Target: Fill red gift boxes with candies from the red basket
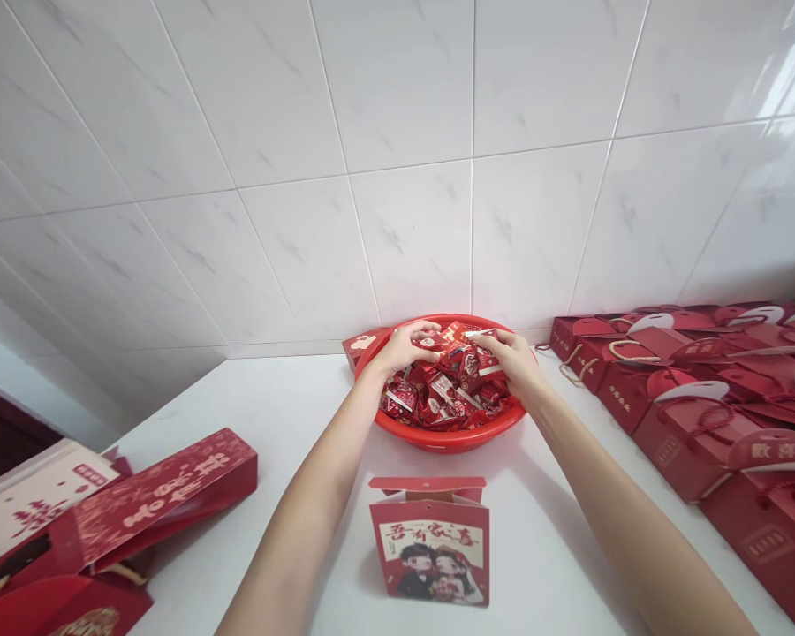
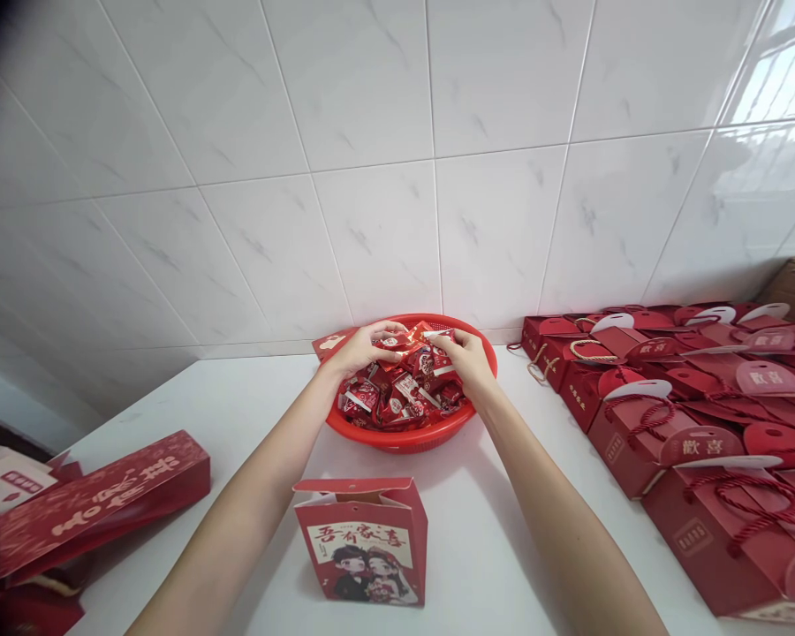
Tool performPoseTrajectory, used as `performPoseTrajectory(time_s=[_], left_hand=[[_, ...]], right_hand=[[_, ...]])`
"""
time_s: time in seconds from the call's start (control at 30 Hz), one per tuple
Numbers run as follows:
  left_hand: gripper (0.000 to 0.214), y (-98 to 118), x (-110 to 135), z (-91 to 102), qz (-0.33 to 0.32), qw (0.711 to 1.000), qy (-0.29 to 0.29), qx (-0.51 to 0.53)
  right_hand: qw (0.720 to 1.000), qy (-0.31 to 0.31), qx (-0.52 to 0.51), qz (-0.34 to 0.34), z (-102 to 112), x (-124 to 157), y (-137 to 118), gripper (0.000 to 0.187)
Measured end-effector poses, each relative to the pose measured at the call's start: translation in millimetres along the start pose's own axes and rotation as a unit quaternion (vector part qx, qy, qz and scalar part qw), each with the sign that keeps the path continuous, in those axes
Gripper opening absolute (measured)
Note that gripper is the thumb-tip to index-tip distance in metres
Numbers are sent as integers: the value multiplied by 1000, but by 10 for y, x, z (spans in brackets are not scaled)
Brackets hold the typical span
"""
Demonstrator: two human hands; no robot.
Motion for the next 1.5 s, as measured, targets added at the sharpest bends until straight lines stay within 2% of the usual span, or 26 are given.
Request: performPoseTrajectory(time_s=[0.13, 0.23, 0.3, 0.4, 0.5, 0.57, 0.67, 0.73, 0.8, 0.87, 0.97, 1.07, 1.17, 1.27, 1.4, 1.5], left_hand=[[36, -19, -9, -25, -6, 999, -28, -29], [34, -52, -23, -36, 5, 999, -34, -13], [35, -40, -31, -45, -11, 1000, -27, 3], [37, 57, 8, -64, -57, 998, 0, 21], [37, 248, 204, -100, -101, 992, 4, 77], [34, 412, 446, -143, -115, 987, -49, 100], [29, 679, 930, -212, -110, 968, -207, 89], [28, 827, 1263, -221, -90, 949, -302, 26], [25, 912, 1541, -198, -47, 931, -359, -48], [23, 949, 1718, -144, -14, 931, -347, -112], [29, 933, 1820, -109, -9, 940, -283, -191], [26, 872, 1780, -183, -31, 950, -234, -206], [23, 785, 1694, -289, -22, 960, -207, -187], [17, 729, 1640, -314, -13, 972, -156, -175], [17, 768, 1636, -271, -70, 969, -90, -220], [24, 806, 1653, -320, -121, 953, -110, -256]], right_hand=[[1000, -1, -2, 7, -7, 16, -26, 28], [1000, -7, -1, 11, -16, 27, -42, 27], [1000, -9, -1, 13, -21, 30, -44, 26], [1000, -18, -15, 19, -39, 31, -54, 26], [999, -19, -42, 5, -52, 24, -65, 27], [998, -22, -64, -16, -57, 14, -65, 28], [994, -21, -98, -48, -44, -6, -48, 26], [992, -14, -110, -60, -24, -21, -31, 22], [993, -20, -105, -57, -15, -35, -24, 19], [994, -31, -92, -48, -14, -39, -30, 17], [995, -35, -79, -47, -21, -21, -50, 15], [996, -28, -78, -42, -34, 23, -89, 17], [996, -23, -82, -26, -46, 70, -124, 25], [996, -38, -79, -6, -61, 92, -134, 36], [997, -38, -50, 52, -48, 84, -138, 43], [994, -20, 9, 103, -35, 82, -154, 39]])
Point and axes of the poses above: each hand's wrist, its own x-axis away from the middle knuckle, its own z-axis out of the back of the hand, y = z × x, the point moved 4 cm from there along -x, towards the middle knuckle, and after that the axes turned 12 degrees about x, right-handed, at the moved point
